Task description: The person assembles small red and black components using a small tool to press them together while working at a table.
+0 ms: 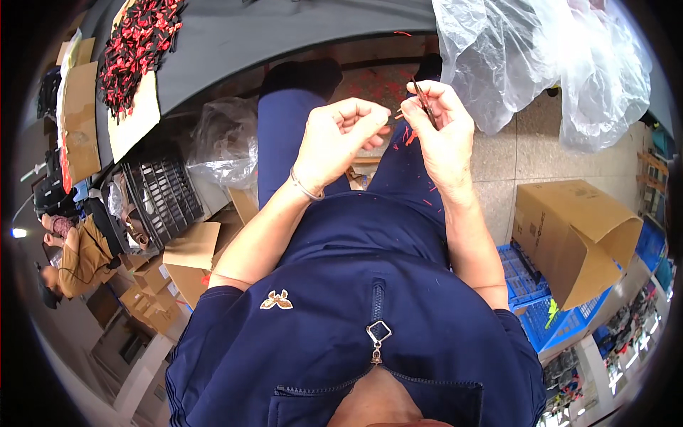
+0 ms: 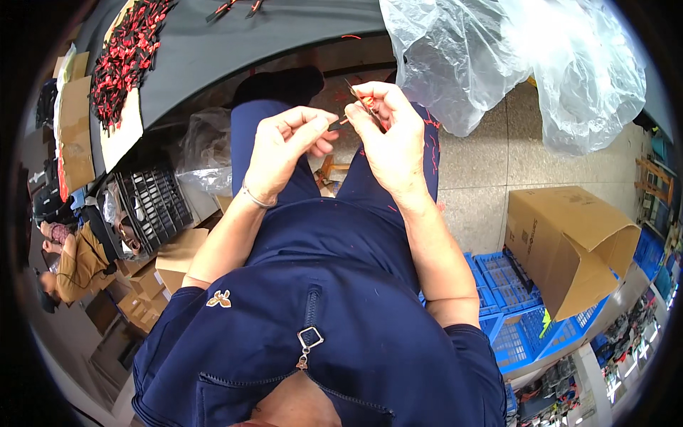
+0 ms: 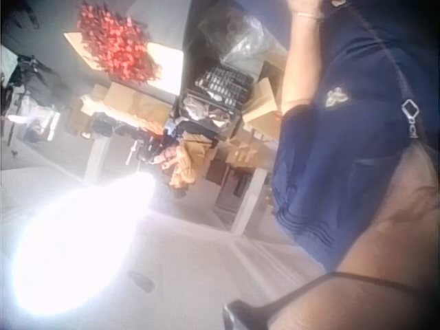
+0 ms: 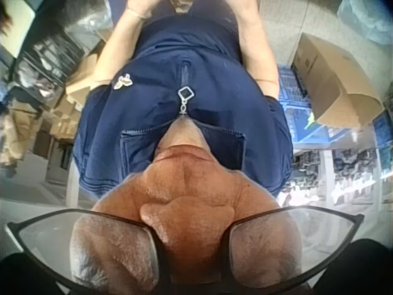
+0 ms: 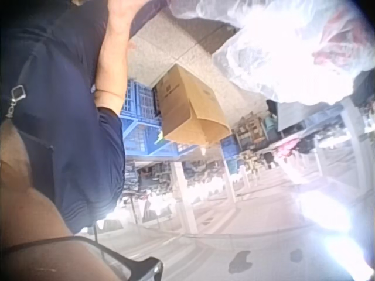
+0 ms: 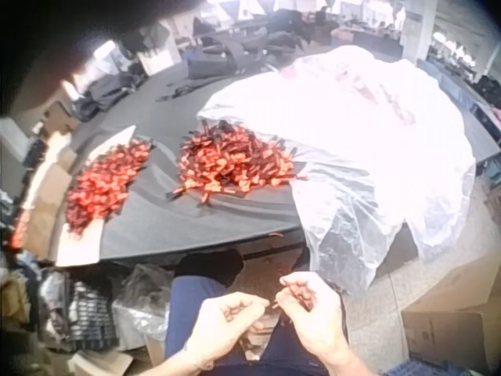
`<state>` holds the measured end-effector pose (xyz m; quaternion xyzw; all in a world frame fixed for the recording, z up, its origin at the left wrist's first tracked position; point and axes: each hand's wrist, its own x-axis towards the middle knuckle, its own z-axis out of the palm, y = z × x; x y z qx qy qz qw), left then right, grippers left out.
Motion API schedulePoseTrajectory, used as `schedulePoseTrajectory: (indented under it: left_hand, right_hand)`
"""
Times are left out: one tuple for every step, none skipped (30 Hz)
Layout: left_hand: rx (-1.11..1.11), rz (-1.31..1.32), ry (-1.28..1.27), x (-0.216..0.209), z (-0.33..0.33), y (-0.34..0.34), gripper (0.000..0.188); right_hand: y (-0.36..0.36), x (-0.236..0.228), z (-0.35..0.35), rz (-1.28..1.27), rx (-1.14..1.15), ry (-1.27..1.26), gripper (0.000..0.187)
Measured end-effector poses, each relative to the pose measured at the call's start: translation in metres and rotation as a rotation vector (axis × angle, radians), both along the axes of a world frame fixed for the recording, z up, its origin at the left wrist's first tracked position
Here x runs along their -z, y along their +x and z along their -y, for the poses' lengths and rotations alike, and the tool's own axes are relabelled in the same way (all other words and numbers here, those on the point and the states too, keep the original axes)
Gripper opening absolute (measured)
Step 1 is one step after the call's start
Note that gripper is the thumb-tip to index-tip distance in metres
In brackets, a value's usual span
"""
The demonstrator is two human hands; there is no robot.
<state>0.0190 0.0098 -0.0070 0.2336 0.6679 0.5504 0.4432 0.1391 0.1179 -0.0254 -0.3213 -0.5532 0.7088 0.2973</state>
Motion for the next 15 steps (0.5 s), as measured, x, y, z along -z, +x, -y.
schedulePoseTrajectory:
  left_hand:
    - [-0.007, 0.294, -0.058, -0.001, 0.002, -0.003, 0.020]
    - [0.024, 0.388, -0.049, 0.001, 0.004, -0.003, 0.021]
    - [0.023, 0.388, -0.048, 0.003, 0.005, -0.003, 0.021]
    - [0.006, 0.455, -0.017, 0.005, 0.004, -0.003, 0.019]
    - [-0.008, 0.523, 0.014, 0.007, 0.004, -0.002, 0.018]
    - [-0.006, 0.524, 0.016, 0.008, 0.003, -0.002, 0.018]
    - [-0.032, 0.546, 0.040, 0.009, 0.004, -0.002, 0.016]
    - [-0.057, 0.568, 0.064, 0.010, 0.004, -0.003, 0.015]
    - [-0.060, 0.567, 0.064, 0.012, 0.005, -0.003, 0.015]
    - [-0.075, 0.562, 0.074, 0.014, 0.005, -0.003, 0.015]
    - [-0.093, 0.557, 0.084, 0.015, 0.006, -0.003, 0.014]
    - [-0.101, 0.555, 0.086, 0.014, 0.006, -0.004, 0.014]
    - [-0.111, 0.537, 0.076, 0.013, 0.006, -0.004, 0.014]
    - [-0.126, 0.517, 0.066, 0.011, 0.007, -0.003, 0.014]
    - [-0.147, 0.508, 0.065, 0.010, 0.008, -0.001, 0.014]
  right_hand:
    - [0.000, 0.000, 0.001, -0.001, -0.003, 0.000, 0.022]
    - [-0.001, 0.001, 0.003, -0.011, 0.007, 0.002, 0.024]
    - [0.000, 0.002, 0.004, -0.020, 0.018, 0.006, 0.025]
    - [0.000, 0.002, 0.004, -0.021, 0.017, 0.007, 0.025]
    - [0.000, 0.002, 0.003, -0.003, 0.012, 0.026, 0.026]
    - [0.001, 0.002, 0.003, 0.015, 0.008, 0.045, 0.028]
    - [0.001, -0.002, 0.003, 0.014, 0.005, 0.045, 0.028]
    - [0.003, -0.008, 0.004, 0.099, 0.020, 0.080, 0.029]
    - [0.004, -0.014, 0.005, 0.183, 0.035, 0.116, 0.031]
    - [0.005, -0.019, 0.008, 0.162, 0.099, 0.095, 0.030]
    - [0.007, -0.020, 0.010, 0.161, 0.094, 0.096, 0.030]
    - [0.010, -0.019, 0.012, 0.192, 0.095, 0.147, 0.027]
    - [0.013, -0.016, 0.014, 0.223, 0.093, 0.195, 0.024]
    - [0.012, -0.008, 0.017, 0.336, 0.092, 0.459, 0.018]
    - [0.014, -0.008, 0.019, 0.425, 0.062, 0.638, 0.015]
